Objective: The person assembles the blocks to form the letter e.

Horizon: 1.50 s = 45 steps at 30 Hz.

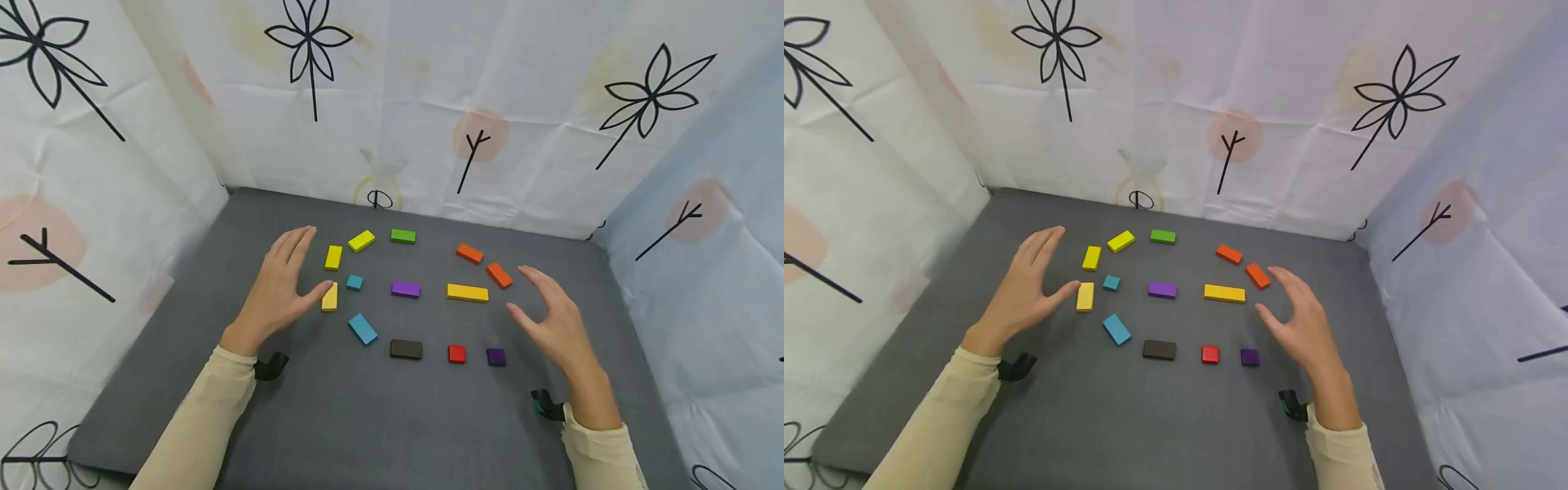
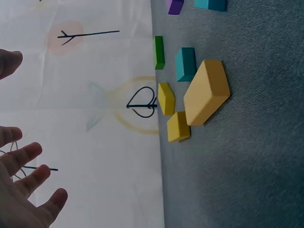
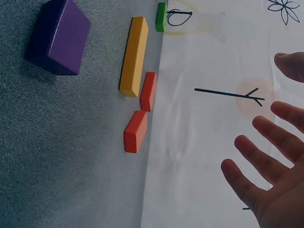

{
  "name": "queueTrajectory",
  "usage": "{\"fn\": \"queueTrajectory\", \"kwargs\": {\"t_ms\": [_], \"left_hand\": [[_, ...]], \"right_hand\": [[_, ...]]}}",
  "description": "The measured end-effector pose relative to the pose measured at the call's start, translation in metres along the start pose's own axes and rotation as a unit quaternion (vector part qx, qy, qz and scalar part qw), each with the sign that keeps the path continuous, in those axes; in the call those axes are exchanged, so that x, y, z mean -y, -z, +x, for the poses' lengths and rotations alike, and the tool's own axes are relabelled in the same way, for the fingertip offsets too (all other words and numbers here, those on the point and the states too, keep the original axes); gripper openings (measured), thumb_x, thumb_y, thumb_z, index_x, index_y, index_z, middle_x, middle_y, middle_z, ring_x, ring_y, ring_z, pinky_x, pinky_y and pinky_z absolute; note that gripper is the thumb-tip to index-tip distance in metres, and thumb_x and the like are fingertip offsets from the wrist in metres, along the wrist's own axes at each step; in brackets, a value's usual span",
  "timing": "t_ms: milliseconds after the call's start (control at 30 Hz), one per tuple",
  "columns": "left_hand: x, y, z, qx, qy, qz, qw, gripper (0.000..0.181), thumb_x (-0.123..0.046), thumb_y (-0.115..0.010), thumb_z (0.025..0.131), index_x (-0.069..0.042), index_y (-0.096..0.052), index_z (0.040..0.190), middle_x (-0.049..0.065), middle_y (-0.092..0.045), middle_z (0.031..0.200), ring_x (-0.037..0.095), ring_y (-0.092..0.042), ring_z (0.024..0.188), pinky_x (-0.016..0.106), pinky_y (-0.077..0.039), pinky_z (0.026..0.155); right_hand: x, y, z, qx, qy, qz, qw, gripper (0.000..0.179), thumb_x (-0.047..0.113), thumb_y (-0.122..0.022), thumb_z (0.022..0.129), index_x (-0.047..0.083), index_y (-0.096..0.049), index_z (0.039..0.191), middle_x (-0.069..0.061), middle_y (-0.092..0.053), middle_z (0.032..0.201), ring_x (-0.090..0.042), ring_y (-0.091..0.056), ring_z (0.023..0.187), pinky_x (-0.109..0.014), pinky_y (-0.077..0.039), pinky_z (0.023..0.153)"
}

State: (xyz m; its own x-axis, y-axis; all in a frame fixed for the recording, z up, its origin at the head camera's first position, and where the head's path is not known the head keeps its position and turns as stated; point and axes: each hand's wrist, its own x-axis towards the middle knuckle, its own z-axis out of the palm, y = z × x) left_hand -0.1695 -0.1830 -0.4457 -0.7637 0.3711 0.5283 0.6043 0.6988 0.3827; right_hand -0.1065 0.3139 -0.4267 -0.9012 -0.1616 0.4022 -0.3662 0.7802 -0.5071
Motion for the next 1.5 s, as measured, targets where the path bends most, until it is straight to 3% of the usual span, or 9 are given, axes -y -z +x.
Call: {"fn": "queueTrajectory", "kwargs": {"t_ms": [167,867,1033,1233,1500], "left_hand": [[-0.003,-0.007,0.002,0.015,0.006,-0.009,0.9998,0.094,-0.037,-0.082,0.093,-0.002,-0.037,0.167,0.02,-0.041,0.167,0.045,-0.034,0.153,0.069,-0.028,0.119],[-0.023,-0.053,0.034,0.079,0.007,-0.063,0.9948,0.089,-0.033,-0.085,0.097,-0.005,-0.039,0.167,0.014,-0.042,0.167,0.038,-0.032,0.155,0.06,-0.027,0.124],[-0.024,-0.065,0.036,0.092,-0.003,-0.072,0.9931,0.088,-0.031,-0.085,0.097,-0.004,-0.039,0.167,0.015,-0.042,0.167,0.036,-0.034,0.155,0.059,-0.027,0.125],[-0.026,-0.076,0.036,0.127,0.015,-0.088,0.9878,0.087,-0.03,-0.084,0.098,-0.006,-0.038,0.168,0.016,-0.042,0.167,0.035,-0.037,0.153,0.055,-0.036,0.122],[-0.028,-0.09,0.038,0.158,0.021,-0.089,0.9833,0.084,-0.029,-0.083,0.099,-0.006,-0.04,0.167,0.015,-0.043,0.167,0.036,-0.037,0.153,0.053,-0.037,0.122]], "right_hand": [[-0.002,-0.007,0.006,0.022,0.005,0.004,0.9997,0.069,0.01,-0.086,0.094,0.011,-0.057,0.156,-0.016,-0.056,0.156,-0.042,-0.05,0.143,-0.072,-0.041,0.108],[-0.015,-0.023,0.018,0.073,-0.009,0.008,0.9972,0.061,0.011,-0.083,0.097,0.003,-0.059,0.152,-0.022,-0.056,0.154,-0.045,-0.053,0.139,-0.07,-0.044,0.108],[-0.018,-0.029,0.022,0.083,-0.001,0.015,0.9964,0.06,0.01,-0.084,0.096,0.003,-0.06,0.151,-0.02,-0.057,0.154,-0.042,-0.054,0.138,-0.068,-0.046,0.107],[-0.02,-0.035,0.025,0.1,0.003,0.02,0.9948,0.059,0.01,-0.083,0.096,0.007,-0.061,0.151,-0.016,-0.06,0.151,-0.039,-0.056,0.137,-0.066,-0.045,0.109],[-0.019,-0.04,0.031,0.131,-0.015,0.01,0.9912,0.057,0.015,-0.081,0.099,0.006,-0.061,0.152,-0.018,-0.059,0.151,-0.042,-0.056,0.137,-0.067,-0.045,0.109]]}}
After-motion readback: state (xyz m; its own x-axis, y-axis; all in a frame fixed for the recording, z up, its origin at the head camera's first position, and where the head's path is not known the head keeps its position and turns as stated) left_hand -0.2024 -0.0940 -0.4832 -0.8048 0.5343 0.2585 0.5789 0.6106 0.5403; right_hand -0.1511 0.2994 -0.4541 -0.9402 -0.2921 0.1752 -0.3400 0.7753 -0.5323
